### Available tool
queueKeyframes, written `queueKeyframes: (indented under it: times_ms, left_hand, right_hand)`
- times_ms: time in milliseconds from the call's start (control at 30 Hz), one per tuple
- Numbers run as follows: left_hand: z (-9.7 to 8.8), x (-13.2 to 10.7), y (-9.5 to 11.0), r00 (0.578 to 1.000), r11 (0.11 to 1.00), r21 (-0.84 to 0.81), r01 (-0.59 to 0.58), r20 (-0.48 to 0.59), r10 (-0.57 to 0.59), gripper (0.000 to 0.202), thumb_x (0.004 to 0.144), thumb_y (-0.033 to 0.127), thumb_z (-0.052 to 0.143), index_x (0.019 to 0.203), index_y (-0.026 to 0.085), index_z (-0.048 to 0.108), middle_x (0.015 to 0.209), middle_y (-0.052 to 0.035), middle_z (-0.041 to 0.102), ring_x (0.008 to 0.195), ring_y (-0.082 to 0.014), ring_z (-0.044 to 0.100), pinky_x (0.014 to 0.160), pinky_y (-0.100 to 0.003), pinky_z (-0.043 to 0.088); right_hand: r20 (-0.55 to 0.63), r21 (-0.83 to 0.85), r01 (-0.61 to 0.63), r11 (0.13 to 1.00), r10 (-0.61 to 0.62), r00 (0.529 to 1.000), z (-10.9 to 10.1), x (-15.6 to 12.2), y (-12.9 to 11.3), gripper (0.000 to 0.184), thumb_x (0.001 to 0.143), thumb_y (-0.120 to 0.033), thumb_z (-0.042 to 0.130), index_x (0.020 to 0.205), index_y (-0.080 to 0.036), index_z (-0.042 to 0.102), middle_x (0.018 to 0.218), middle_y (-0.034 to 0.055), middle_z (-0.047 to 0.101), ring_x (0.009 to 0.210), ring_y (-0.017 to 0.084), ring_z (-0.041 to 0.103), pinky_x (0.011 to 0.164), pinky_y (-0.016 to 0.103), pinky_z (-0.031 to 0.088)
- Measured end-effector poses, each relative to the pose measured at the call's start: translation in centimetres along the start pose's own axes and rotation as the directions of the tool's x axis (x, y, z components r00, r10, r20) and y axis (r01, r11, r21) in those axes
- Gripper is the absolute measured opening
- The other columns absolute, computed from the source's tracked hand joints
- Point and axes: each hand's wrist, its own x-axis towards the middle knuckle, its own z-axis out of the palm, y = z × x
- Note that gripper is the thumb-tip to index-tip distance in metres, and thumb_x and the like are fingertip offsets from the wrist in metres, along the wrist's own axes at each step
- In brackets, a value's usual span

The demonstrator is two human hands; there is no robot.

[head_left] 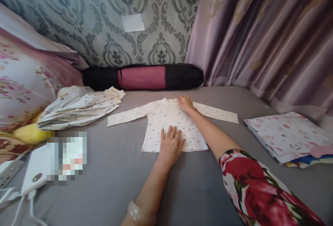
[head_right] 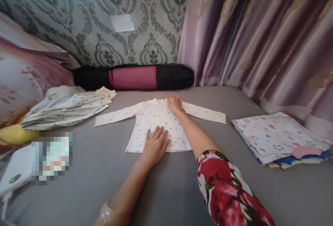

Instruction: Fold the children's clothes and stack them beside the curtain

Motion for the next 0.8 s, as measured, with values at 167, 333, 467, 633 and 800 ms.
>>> queueKeyframes:
  times_ms: [167, 333, 467, 633, 800]
  left_hand:
    - [0.7, -0.2, -0.5, 0.991, 0.992, 0.005, 0.128, -0.031, -0.128, 0.076, 0.086, 0.071, 0.031, 0.143, 0.022, 0.042, 0.153, -0.0164, 0.031, 0.143, -0.0349, 0.024, 0.114, -0.060, 0.021]
    - [1.1, -0.1, -1.0, 0.978, 0.978, -0.006, 0.207, -0.020, -0.207, 0.089, 0.077, 0.080, 0.037, 0.145, 0.023, 0.040, 0.153, -0.0160, 0.031, 0.143, -0.0389, 0.022, 0.113, -0.061, 0.020]
    - [0.8, -0.2, -0.7, 0.975, 0.975, 0.011, 0.220, 0.023, -0.221, 0.090, 0.078, 0.079, 0.036, 0.148, 0.022, 0.035, 0.155, -0.0153, 0.027, 0.144, -0.0379, 0.017, 0.114, -0.060, 0.017]
    - [0.3, -0.2, -0.5, 0.976, 0.976, 0.020, 0.216, 0.029, -0.216, 0.090, 0.078, 0.080, 0.036, 0.147, 0.020, 0.036, 0.155, -0.0164, 0.026, 0.144, -0.0365, 0.020, 0.114, -0.059, 0.018]
    - [-0.2, 0.4, -1.7, 0.956, 0.964, -0.022, 0.266, -0.125, -0.267, 0.064, 0.093, 0.059, 0.034, 0.135, 0.013, 0.050, 0.142, -0.0165, 0.048, 0.135, -0.0272, 0.041, 0.112, -0.046, 0.031]
  right_hand:
    - [0.159, 0.011, 0.024, 1.000, -0.026, 0.987, -0.1, 2.9, 1.2, 0.034, 0.097, -0.030, 0.038, 0.121, -0.023, 0.061, 0.130, 0.0105, 0.055, 0.122, 0.029, 0.046, 0.097, 0.042, 0.038]
    - [0.140, 0.050, 0.006, 0.999, -0.013, 0.990, 0.8, 3.9, 1.5, 0.030, 0.093, -0.029, 0.047, 0.119, -0.022, 0.060, 0.130, 0.0106, 0.053, 0.123, 0.028, 0.043, 0.098, 0.039, 0.035]
    - [0.025, 0.064, 0.004, 0.998, -0.005, 1.000, 2.4, 3.5, 1.7, 0.032, 0.097, -0.029, 0.036, 0.120, -0.019, 0.057, 0.126, 0.0115, 0.054, 0.118, 0.028, 0.045, 0.097, 0.041, 0.035]
    - [-0.040, 0.028, 0.041, 0.999, -0.040, 0.998, 2.9, 3.0, 1.6, 0.037, 0.099, -0.031, 0.030, 0.122, -0.019, 0.057, 0.126, 0.0130, 0.053, 0.116, 0.030, 0.044, 0.096, 0.044, 0.033]
    - [-0.006, 0.024, 0.086, 0.996, -0.086, 0.996, 1.7, 3.6, -0.9, 0.036, 0.095, -0.023, 0.036, 0.124, -0.019, 0.056, 0.130, 0.0132, 0.053, 0.118, 0.030, 0.042, 0.095, 0.043, 0.033]
